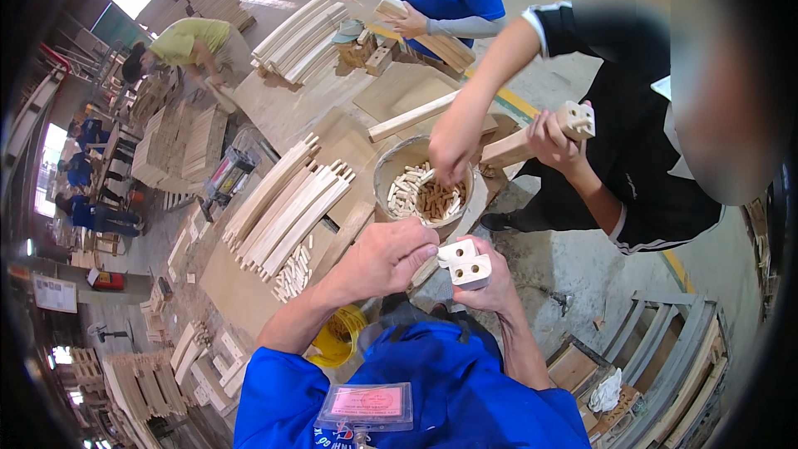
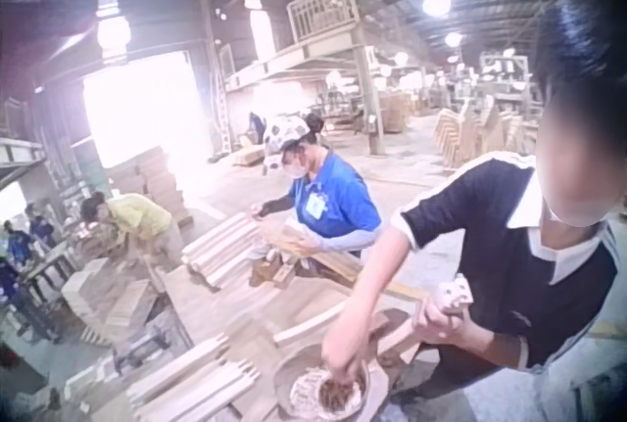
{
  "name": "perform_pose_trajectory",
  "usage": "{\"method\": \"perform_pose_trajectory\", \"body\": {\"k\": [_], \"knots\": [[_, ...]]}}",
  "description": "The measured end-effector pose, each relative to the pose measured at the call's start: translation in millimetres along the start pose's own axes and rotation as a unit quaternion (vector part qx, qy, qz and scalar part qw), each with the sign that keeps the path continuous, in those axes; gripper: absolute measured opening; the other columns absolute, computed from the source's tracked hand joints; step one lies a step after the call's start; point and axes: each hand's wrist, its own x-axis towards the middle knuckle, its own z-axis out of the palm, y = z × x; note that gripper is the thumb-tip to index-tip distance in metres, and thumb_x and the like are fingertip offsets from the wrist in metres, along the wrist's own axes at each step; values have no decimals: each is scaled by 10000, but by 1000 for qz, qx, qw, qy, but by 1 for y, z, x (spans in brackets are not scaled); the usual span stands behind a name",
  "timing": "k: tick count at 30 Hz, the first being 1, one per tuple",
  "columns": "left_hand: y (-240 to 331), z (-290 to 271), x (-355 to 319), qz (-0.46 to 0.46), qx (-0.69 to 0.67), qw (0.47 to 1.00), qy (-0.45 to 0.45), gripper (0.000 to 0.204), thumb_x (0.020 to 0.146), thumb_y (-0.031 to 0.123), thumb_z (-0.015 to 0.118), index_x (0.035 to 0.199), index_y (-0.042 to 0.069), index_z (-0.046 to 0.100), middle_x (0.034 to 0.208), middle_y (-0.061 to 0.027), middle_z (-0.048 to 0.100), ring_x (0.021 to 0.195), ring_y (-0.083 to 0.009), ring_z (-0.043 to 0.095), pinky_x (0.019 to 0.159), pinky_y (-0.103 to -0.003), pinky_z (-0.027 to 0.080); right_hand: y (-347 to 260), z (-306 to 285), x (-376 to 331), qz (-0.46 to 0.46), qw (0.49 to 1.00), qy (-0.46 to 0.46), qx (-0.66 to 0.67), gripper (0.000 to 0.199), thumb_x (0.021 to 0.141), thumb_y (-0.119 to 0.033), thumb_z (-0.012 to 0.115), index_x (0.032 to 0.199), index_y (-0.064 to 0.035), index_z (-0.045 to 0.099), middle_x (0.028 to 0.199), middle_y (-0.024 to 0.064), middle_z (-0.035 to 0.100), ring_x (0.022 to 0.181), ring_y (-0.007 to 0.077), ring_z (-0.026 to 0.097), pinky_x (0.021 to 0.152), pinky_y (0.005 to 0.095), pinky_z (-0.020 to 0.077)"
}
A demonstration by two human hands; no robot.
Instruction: The person inserts small wooden dowels into pre-drilled holes on a wooden block. They repeatedly pick dowels from a container and place them into the block, then set the block aside and pick up another one to continue the process.
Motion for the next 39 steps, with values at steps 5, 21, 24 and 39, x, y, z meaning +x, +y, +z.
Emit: {"method": "perform_pose_trajectory", "body": {"k": [5, 21, 24, 39], "knots": [[7, -1, -5, 21, 91, 994, -63, 148, 885, 46, 682, 1029, 62, 653, 768, -100, 553, 669, -297, 618, 571, -412, 496, -11, -6, 5, -6, 999, -5, -49, 802, 580, -96, 830, 1329, 0, 561, 1114, 133, 696, 1011, 238, 702, 894, 356, 556], [-96, 36, 24, 56, -220, 964, -138, 181, 861, 51, 741, 1040, 40, 719, 891, -128, 688, 780, -318, 678, 664, -364, 546, 18, -6, -17, 57, 988, 61, -132, 856, 516, -62, 903, 1305, -42, 569, 1174, 175, 681, 1075, 401, 662, 943, 471, 531], [-163, 29, 76, -160, 23, 965, -204, 236, 878, 196, 750, 1036, 21, 756, 962, -156, 763, 852, -332, 738, 759, -408, 594, 27, -9, -14, 103, 987, 92, -85, 833, 567, -64, 851, 1342, -31, 547, 1186, 188, 682, 1108, 395, 668, 962, 444, 537], [-145, 26, 73, -83, 31, 986, -141, 158, 951, 80, 587, 1030, 7, 704, 973, -208, 688, 955, -400, 673, 856, -458, 540, 18, -11, -27, 49, 993, 76, -77, 814, 585, -117, 839, 1341, -41, 548, 1182, 163, 668, 1115, 367, 659, 977, 428, 524]]}}
